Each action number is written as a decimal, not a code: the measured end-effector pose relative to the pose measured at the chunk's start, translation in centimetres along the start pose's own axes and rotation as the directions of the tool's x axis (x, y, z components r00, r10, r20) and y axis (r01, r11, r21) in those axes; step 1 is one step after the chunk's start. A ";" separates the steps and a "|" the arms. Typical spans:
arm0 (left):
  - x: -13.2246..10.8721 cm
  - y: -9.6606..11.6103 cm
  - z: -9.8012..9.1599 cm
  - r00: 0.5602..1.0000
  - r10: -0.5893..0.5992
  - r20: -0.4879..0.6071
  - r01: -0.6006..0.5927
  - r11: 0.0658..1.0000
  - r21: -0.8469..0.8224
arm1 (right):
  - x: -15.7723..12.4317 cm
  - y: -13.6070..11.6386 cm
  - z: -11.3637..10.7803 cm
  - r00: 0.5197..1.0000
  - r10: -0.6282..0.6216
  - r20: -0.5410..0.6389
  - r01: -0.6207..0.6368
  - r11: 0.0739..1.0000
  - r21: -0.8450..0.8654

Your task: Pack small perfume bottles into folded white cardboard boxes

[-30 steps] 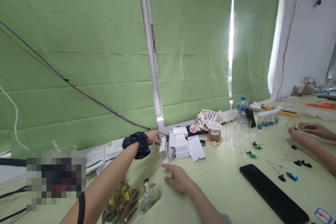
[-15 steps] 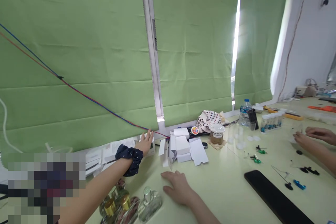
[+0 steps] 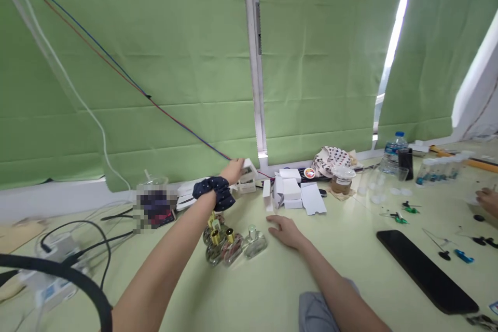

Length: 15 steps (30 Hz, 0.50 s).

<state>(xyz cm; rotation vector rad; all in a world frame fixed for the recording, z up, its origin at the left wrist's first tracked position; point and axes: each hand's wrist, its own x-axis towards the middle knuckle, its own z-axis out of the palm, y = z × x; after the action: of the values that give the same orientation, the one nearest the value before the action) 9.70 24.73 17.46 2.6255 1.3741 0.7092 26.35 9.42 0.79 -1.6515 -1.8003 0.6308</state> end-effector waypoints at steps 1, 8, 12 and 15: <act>-0.3 0.6 -1.0 0.999 0.023 -0.045 -0.023 1.000 -0.003 | -0.1 0.0 -0.1 1.000 0.000 -0.008 0.000 1.000 0.017; -8.9 3.2 -5.6 0.913 0.104 -0.394 -0.173 0.975 -0.143 | -1.0 0.3 -1.2 0.937 -0.191 0.291 0.062 0.915 0.399; -15.1 2.9 -6.7 0.922 -0.007 -0.387 -0.131 0.934 -0.331 | -1.1 -1.4 -0.1 0.896 -0.292 0.336 0.153 0.911 0.384; -18.0 2.2 -7.1 0.929 -0.122 -0.350 -0.060 0.883 -0.466 | -0.9 -3.3 1.5 0.873 -0.362 0.328 0.236 0.900 0.366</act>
<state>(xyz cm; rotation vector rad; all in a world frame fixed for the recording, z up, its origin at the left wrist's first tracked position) -0.53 8.17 17.96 2.1475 1.1226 1.3939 22.94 8.25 1.97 -1.0468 -2.0477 1.0957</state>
